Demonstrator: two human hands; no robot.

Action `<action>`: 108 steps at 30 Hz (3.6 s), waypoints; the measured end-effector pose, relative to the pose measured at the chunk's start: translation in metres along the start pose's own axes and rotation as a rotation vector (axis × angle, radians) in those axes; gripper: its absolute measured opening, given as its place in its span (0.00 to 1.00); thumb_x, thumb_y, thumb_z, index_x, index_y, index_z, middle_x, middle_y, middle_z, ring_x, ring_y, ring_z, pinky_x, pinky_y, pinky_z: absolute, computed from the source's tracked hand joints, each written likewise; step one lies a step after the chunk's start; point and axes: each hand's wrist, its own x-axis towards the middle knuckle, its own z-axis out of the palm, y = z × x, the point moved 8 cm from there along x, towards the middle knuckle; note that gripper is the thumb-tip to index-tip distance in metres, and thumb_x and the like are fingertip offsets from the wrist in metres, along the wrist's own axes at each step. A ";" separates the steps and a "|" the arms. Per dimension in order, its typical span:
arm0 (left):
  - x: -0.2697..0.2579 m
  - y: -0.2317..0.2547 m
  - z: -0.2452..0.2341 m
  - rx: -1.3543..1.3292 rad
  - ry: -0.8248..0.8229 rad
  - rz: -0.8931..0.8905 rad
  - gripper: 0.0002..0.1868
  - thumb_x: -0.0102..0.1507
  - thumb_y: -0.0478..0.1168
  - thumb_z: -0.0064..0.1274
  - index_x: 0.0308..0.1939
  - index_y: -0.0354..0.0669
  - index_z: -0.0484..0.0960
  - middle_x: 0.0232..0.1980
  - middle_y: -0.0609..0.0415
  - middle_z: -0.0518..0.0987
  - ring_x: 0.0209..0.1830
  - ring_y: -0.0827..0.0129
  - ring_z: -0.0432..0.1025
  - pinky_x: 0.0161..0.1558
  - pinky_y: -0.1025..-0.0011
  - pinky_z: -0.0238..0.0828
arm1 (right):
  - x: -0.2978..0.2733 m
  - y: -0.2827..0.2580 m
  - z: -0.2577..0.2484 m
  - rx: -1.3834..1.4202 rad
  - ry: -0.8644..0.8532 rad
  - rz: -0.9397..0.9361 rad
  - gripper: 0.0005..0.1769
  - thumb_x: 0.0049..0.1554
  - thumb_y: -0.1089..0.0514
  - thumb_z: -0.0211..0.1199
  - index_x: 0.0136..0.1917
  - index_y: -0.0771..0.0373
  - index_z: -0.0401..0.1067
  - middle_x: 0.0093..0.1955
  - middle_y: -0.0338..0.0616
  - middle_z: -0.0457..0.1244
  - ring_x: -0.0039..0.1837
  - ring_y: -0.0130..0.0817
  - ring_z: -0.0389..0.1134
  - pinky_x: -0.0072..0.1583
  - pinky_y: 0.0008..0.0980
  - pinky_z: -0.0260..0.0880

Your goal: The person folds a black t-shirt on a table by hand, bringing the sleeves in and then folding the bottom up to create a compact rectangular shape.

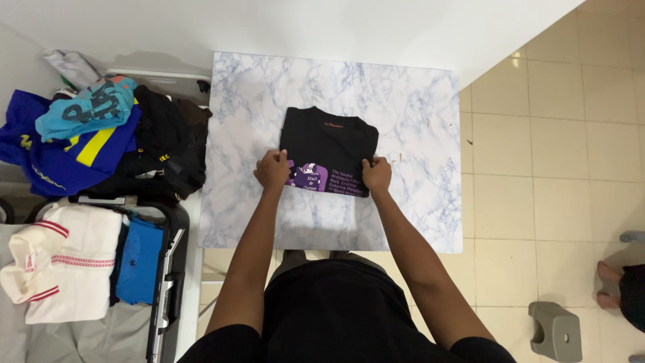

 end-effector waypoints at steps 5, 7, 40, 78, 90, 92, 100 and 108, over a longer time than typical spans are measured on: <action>-0.016 0.009 -0.017 0.037 0.054 0.126 0.15 0.69 0.54 0.52 0.39 0.48 0.82 0.34 0.57 0.82 0.45 0.56 0.73 0.54 0.55 0.63 | 0.002 0.009 -0.011 0.139 0.043 -0.037 0.20 0.58 0.47 0.67 0.49 0.68 0.75 0.44 0.50 0.71 0.48 0.43 0.74 0.54 0.38 0.72; -0.031 0.020 -0.035 0.060 0.103 0.189 0.14 0.69 0.52 0.53 0.38 0.48 0.82 0.32 0.57 0.82 0.44 0.56 0.72 0.53 0.55 0.63 | -0.001 0.008 -0.016 0.197 0.077 -0.069 0.19 0.61 0.47 0.65 0.49 0.67 0.75 0.44 0.50 0.71 0.48 0.42 0.73 0.54 0.37 0.71; -0.053 -0.023 -0.022 0.127 -0.023 0.213 0.16 0.72 0.49 0.44 0.42 0.41 0.77 0.31 0.41 0.82 0.34 0.43 0.76 0.40 0.50 0.71 | -0.049 0.001 -0.029 0.181 -0.160 0.014 0.18 0.57 0.47 0.70 0.40 0.65 0.72 0.35 0.48 0.69 0.36 0.34 0.70 0.41 0.34 0.69; -0.095 0.052 -0.015 0.323 -0.002 0.632 0.41 0.64 0.61 0.53 0.74 0.41 0.66 0.82 0.47 0.56 0.82 0.54 0.49 0.73 0.32 0.43 | -0.104 -0.091 -0.001 -0.449 -0.183 -0.701 0.48 0.61 0.28 0.52 0.83 0.57 0.52 0.86 0.62 0.37 0.86 0.59 0.35 0.77 0.68 0.35; -0.100 0.046 -0.007 0.294 -0.007 0.659 0.42 0.64 0.61 0.52 0.75 0.38 0.65 0.82 0.44 0.55 0.82 0.51 0.49 0.72 0.37 0.48 | -0.102 -0.082 0.008 -0.503 -0.160 -0.741 0.48 0.63 0.27 0.48 0.84 0.58 0.49 0.86 0.62 0.35 0.86 0.59 0.33 0.78 0.67 0.35; -0.095 0.049 -0.008 0.280 0.006 0.664 0.42 0.65 0.61 0.52 0.75 0.38 0.65 0.82 0.45 0.55 0.82 0.52 0.48 0.72 0.36 0.48 | -0.099 -0.084 0.008 -0.506 -0.174 -0.728 0.49 0.62 0.27 0.47 0.84 0.58 0.48 0.86 0.61 0.35 0.86 0.59 0.32 0.77 0.66 0.35; -0.096 0.047 -0.008 0.273 -0.017 0.664 0.42 0.65 0.60 0.52 0.74 0.38 0.65 0.82 0.44 0.54 0.83 0.52 0.47 0.72 0.36 0.48 | -0.101 -0.082 0.008 -0.515 -0.209 -0.696 0.49 0.61 0.26 0.47 0.84 0.57 0.47 0.86 0.61 0.34 0.86 0.59 0.31 0.77 0.66 0.33; -0.102 0.056 -0.019 0.268 -0.058 0.724 0.57 0.57 0.72 0.55 0.75 0.32 0.62 0.82 0.38 0.53 0.84 0.47 0.44 0.72 0.32 0.42 | -0.098 -0.081 0.011 -0.526 -0.196 -0.714 0.49 0.62 0.26 0.47 0.84 0.57 0.47 0.86 0.61 0.34 0.86 0.60 0.31 0.78 0.66 0.33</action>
